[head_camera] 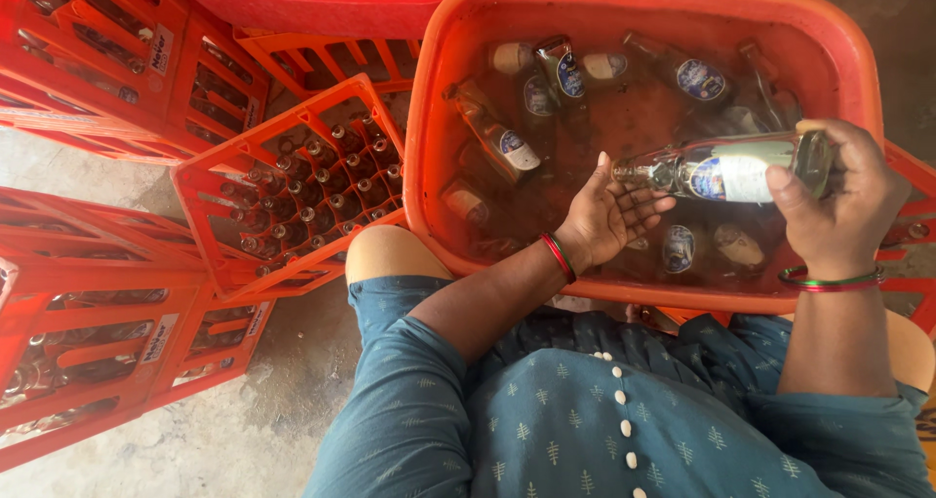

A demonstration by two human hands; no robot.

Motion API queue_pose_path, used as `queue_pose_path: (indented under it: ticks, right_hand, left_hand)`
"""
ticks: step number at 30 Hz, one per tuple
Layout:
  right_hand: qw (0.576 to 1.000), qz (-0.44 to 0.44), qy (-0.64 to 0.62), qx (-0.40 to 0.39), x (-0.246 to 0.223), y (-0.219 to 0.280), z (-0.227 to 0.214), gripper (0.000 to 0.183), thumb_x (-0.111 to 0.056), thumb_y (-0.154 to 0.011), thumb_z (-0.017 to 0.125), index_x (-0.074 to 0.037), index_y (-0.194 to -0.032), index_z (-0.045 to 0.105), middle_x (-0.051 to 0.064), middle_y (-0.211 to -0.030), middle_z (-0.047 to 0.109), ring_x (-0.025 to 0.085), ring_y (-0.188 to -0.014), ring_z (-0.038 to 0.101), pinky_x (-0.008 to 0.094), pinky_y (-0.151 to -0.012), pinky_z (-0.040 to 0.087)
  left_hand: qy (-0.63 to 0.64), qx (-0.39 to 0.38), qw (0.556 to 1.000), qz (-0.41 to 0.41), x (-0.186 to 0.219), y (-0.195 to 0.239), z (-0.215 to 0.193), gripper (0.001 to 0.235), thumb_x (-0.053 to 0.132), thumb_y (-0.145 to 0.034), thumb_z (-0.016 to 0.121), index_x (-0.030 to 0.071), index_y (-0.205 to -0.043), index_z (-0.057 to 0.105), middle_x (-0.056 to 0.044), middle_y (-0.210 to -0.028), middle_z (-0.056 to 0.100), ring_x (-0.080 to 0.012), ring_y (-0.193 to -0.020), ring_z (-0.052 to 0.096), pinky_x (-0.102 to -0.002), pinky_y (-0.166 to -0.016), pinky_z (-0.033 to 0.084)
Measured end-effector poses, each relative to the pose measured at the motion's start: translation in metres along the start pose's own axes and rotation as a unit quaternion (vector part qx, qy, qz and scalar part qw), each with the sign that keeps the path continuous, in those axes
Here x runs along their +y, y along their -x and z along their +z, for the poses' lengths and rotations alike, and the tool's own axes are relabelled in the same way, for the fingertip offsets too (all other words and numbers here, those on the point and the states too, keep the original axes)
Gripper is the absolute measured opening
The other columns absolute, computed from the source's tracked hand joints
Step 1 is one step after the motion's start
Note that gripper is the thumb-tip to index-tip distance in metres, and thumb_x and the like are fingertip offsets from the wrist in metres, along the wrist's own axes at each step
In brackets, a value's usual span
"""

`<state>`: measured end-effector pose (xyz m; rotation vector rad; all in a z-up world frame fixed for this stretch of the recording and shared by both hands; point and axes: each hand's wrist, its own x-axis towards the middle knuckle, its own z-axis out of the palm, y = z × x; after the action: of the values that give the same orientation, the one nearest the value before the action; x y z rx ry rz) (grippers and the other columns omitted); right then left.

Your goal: The person repeatedly picks up glass bottles from a red tub filled with water, rinses them by hand, and places them into adjacent red crates. The process continues with multiple bottles handled one at a time.

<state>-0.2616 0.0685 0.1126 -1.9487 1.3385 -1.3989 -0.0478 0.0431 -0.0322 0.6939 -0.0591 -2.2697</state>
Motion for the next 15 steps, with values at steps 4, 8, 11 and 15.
queue_pose_path:
  ticks: [4,8,11,15]
  right_hand:
    - [0.999,-0.028,0.024,-0.022,0.008,0.006,-0.006,0.057,-0.041,-0.103,0.080,0.005,-0.129,0.062,0.007,-0.106,0.068,0.009,-0.096,0.066,0.019,-0.087,0.054]
    - [0.995,0.007,-0.093,-0.034,0.018,0.013,-0.007,0.066,-0.041,-0.098,0.077,0.004,-0.141,0.057,0.005,-0.107,0.063,0.006,-0.092,0.060,0.016,-0.081,0.048]
    - [0.977,0.026,-0.199,-0.070,0.026,0.019,0.001,0.064,-0.032,-0.103,0.075,0.002,-0.151,0.050,0.008,-0.115,0.065,0.007,-0.086,0.062,0.017,-0.080,0.051]
    - [0.952,0.032,-0.298,-0.067,0.031,0.023,0.021,0.066,-0.023,-0.097,0.068,0.000,-0.154,0.047,0.010,-0.127,0.062,0.012,-0.105,0.064,0.024,-0.092,0.053]
  left_hand:
    - [0.024,-0.085,0.996,0.023,-0.004,0.001,-0.002,0.065,0.061,-0.108,0.046,0.004,-0.141,0.048,-0.016,-0.139,0.056,-0.0304,-0.130,0.059,-0.044,-0.108,0.046]
    - [0.035,-0.217,0.972,0.087,-0.007,0.002,-0.001,0.055,0.012,-0.100,0.065,0.024,-0.149,0.042,-0.008,-0.146,0.052,-0.0278,-0.131,0.058,-0.045,-0.111,0.049]
    - [0.046,-0.264,0.956,0.122,-0.003,0.004,0.007,0.081,-0.011,-0.096,0.066,0.025,-0.163,0.038,-0.010,-0.152,0.048,-0.0266,-0.134,0.055,-0.044,-0.114,0.048]
    - [-0.025,-0.295,0.937,0.187,0.009,0.013,0.017,0.091,-0.020,-0.086,0.068,0.021,-0.160,0.036,-0.009,-0.159,0.042,-0.0315,-0.142,0.049,-0.042,-0.113,0.048]
